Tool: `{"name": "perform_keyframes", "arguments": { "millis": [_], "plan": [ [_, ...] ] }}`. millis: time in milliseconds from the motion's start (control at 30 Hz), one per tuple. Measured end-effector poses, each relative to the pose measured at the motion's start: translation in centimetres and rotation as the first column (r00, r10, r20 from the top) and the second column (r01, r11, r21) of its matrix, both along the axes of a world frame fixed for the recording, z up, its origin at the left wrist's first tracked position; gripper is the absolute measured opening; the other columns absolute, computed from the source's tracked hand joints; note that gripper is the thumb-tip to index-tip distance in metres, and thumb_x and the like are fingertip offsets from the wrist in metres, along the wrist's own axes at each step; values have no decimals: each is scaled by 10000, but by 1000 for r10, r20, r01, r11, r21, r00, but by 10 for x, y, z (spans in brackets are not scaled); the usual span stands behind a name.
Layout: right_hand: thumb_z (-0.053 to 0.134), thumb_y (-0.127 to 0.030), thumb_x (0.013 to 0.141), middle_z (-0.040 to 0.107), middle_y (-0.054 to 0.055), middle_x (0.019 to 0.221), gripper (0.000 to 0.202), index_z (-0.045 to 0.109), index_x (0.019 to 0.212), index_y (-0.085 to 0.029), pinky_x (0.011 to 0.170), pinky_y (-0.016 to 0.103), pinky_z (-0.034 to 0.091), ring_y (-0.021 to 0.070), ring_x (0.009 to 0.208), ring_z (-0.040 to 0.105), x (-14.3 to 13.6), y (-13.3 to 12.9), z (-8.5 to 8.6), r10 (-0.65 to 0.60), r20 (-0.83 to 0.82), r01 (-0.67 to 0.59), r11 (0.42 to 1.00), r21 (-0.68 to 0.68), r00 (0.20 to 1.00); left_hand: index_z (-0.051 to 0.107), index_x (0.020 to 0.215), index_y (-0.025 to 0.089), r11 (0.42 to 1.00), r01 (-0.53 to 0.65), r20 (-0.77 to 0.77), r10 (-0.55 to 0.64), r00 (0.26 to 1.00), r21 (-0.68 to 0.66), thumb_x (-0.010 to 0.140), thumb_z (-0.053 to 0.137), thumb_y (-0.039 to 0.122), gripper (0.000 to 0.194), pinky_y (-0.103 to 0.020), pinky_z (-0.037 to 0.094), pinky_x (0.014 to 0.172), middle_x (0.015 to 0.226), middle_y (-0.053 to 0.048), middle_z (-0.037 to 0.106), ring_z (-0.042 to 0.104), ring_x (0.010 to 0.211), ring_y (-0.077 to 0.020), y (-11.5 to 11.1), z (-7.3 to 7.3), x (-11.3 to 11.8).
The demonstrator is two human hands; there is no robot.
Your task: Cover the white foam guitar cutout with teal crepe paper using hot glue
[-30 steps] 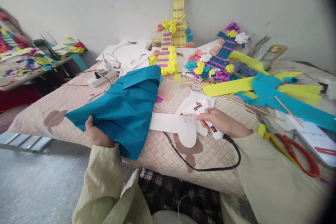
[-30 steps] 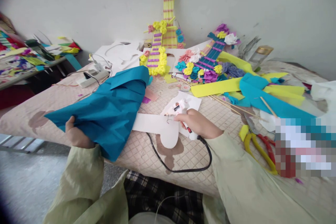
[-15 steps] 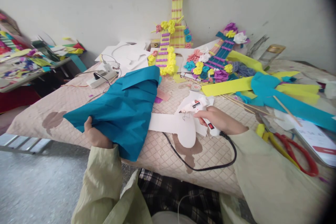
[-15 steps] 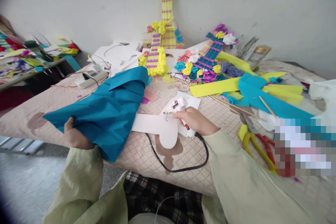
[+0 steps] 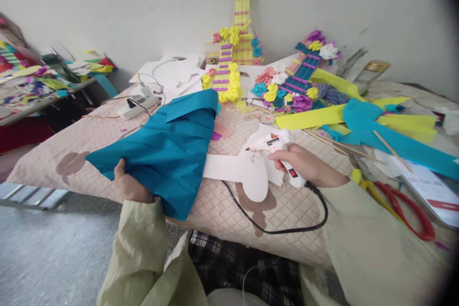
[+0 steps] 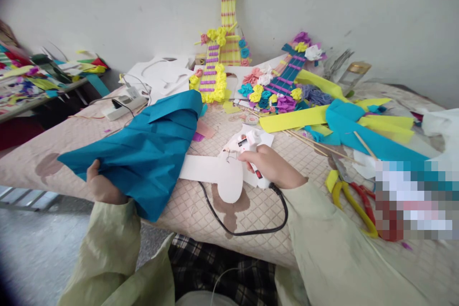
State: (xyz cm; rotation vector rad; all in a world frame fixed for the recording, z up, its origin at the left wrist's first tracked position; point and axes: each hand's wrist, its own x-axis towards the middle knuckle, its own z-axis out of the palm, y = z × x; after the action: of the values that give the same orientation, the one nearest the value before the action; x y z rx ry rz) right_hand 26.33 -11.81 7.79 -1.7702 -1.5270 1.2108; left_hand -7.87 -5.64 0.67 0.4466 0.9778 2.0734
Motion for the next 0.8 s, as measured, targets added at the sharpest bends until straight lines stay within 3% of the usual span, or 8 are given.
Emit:
{"name": "perform_keyframes", "arguments": {
  "millis": [333,800],
  "plan": [
    [490,-390,720,495,-20,448,349,466,448,-173,509,251,345,105,453,463,-4,0,-5,79,49,-78,997,-23,996,565,1042,145,999,-35,15,35,999,-9,729,515,252,334,-301,365,1005,1147,-31,600,482,1145,-179,0,0,0],
    [512,-401,693,474,-26,439,340,452,444,-178,502,251,328,104,454,446,-3,3,-4,40,71,-39,999,-18,997,570,1058,148,1000,20,47,-19,999,-21,747,494,261,340,-310,374,997,1159,-39,597,487,1141,-187,-5,9,6]
  ]
}}
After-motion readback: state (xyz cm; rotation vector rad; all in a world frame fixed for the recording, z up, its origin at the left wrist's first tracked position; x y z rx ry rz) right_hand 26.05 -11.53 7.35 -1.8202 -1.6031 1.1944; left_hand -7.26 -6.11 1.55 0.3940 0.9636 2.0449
